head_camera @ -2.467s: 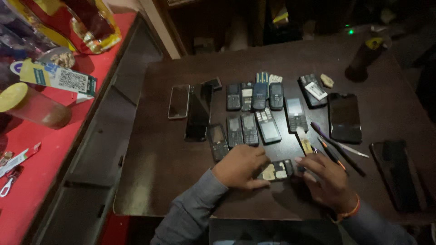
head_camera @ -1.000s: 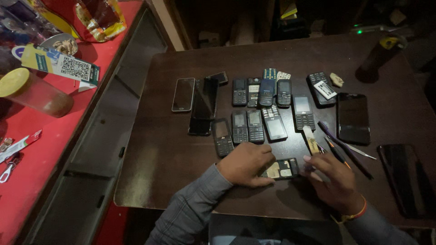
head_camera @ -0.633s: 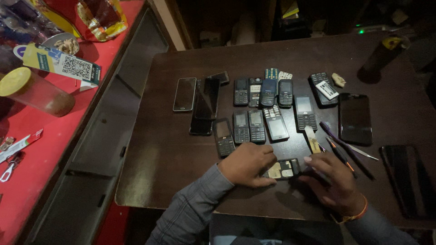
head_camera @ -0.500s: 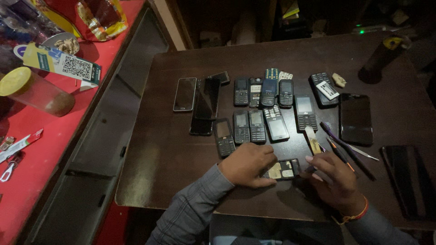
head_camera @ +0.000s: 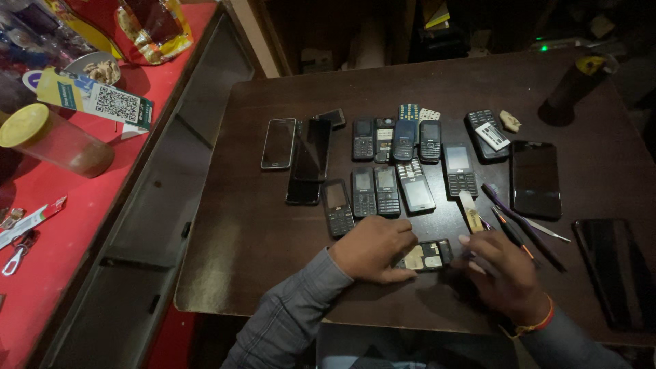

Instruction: The person sits at a workbench covered with mobile phones and repair tools, holding an opened phone and working on its internal components by hand. They use a screwdriver on the phone, reposition it, and pick up a small bottle, applying something to the phone's internals while continuing to work on it.

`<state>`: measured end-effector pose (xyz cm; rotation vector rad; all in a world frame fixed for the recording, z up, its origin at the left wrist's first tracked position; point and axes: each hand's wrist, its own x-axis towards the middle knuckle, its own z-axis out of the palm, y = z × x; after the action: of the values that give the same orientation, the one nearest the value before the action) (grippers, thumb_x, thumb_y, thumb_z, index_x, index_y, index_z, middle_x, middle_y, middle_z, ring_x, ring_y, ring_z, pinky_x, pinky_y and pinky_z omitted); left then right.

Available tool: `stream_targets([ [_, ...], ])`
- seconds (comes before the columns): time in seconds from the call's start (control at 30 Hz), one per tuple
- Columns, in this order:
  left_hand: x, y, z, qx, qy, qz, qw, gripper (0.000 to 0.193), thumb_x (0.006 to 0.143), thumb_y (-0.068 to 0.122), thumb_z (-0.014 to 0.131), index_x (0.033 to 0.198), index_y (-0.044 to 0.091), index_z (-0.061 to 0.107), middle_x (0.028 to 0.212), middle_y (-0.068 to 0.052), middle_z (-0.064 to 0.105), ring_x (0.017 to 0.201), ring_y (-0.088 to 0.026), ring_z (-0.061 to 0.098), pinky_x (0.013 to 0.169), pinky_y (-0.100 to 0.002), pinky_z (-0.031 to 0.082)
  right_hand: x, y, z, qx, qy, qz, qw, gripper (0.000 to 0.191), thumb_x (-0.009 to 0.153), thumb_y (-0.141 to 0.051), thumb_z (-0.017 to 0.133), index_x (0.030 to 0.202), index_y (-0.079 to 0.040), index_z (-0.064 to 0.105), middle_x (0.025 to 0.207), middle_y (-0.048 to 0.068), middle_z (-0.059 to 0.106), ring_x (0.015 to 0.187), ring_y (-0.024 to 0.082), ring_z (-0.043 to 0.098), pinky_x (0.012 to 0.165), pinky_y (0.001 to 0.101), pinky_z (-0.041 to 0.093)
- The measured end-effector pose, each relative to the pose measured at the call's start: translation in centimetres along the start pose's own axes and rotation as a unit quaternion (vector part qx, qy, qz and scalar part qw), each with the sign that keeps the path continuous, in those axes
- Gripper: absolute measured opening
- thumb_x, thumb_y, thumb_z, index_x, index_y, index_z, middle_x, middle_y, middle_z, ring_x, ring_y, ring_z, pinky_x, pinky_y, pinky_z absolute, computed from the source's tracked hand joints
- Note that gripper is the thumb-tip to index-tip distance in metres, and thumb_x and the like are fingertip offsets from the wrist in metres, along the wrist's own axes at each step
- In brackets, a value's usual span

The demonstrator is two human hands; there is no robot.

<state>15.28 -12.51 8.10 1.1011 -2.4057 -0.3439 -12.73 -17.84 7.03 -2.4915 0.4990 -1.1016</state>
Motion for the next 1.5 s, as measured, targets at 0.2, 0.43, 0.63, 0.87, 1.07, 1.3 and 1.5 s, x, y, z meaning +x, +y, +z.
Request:
stream_targets([
  [0.2,0.10,0.05,0.05,-0.002,-0.011,-0.008,1.000,0.046,0.079,0.045,0.081,0.095,0.003,0.067,0.090,-0.009,0.058,0.074,-0.028,0.064,0.065,-0.042,0.052,0.18,0.00,0.26,0.046,-0.004,-0.016,0.999,0.051,0.087,0.001,0.067,0.135,-0.006,0.055,0.101,0.009,0.071,0.090,0.017,0.073,0.074,0.0302,0.061],
  [0.43,-0.07,0.01,0.26,0.000,-0.003,-0.005,1.000,0.046,0.080,0.045,0.080,0.097,0.004,0.067,0.092,-0.009,0.058,0.075,-0.028,0.064,0.066,-0.043,0.052,-0.08,-0.09,0.23,0.060,0.000,-0.016,0.998,0.051,0.085,-0.003,0.072,0.133,-0.007,0.054,0.102,0.011,0.068,0.088,0.018,0.070,0.070,0.0323,0.057],
  [0.63,-0.24,0.02,0.24,0.005,0.016,0.006,1.000,0.046,0.080,0.046,0.079,0.096,0.005,0.067,0.093,-0.009,0.059,0.078,-0.029,0.065,0.066,-0.042,0.052,-0.29,0.40,0.73,0.033,0.026,-0.001,0.999,0.054,0.083,-0.004,0.072,0.134,-0.011,0.055,0.101,0.012,0.068,0.086,0.018,0.071,0.069,0.0288,0.058],
  [0.87,0.07,0.04,0.10,0.012,-0.012,-0.008,1.000,0.045,0.080,0.046,0.079,0.093,0.005,0.067,0.090,-0.008,0.058,0.074,-0.026,0.064,0.064,-0.041,0.052,-0.15,-0.18,0.08,0.106,-0.004,0.000,0.994,0.053,0.088,0.002,0.064,0.139,-0.008,0.051,0.104,0.013,0.069,0.092,0.020,0.072,0.078,0.0323,0.059],
  [1.07,-0.17,0.30,-0.26,-0.005,0.007,-0.001,1.000,0.041,0.080,0.043,0.080,0.090,0.005,0.066,0.090,-0.008,0.059,0.075,-0.028,0.065,0.066,-0.042,0.053,0.12,-0.13,0.28,0.027,0.009,0.019,0.999,0.059,0.079,-0.006,0.078,0.134,-0.009,0.055,0.102,0.011,0.068,0.088,0.019,0.071,0.072,0.0308,0.058],
  [1.3,0.12,0.25,-0.15,-0.008,-0.003,-0.008,1.000,0.044,0.080,0.044,0.079,0.093,0.004,0.066,0.090,-0.009,0.059,0.074,-0.028,0.064,0.065,-0.041,0.053,-0.55,0.14,0.27,0.095,0.011,0.021,0.995,0.059,0.084,0.002,0.067,0.140,-0.008,0.051,0.108,0.011,0.069,0.097,0.021,0.072,0.081,0.0333,0.061],
  [1.5,-0.24,0.35,-0.24,0.005,0.002,-0.004,1.000,0.043,0.081,0.044,0.079,0.092,0.004,0.066,0.092,-0.010,0.059,0.079,-0.029,0.065,0.068,-0.043,0.053,-0.72,0.37,0.25,0.038,-0.013,0.051,0.998,0.063,0.081,-0.001,0.075,0.139,-0.011,0.052,0.101,0.007,0.069,0.090,0.016,0.072,0.078,0.0314,0.059],
])
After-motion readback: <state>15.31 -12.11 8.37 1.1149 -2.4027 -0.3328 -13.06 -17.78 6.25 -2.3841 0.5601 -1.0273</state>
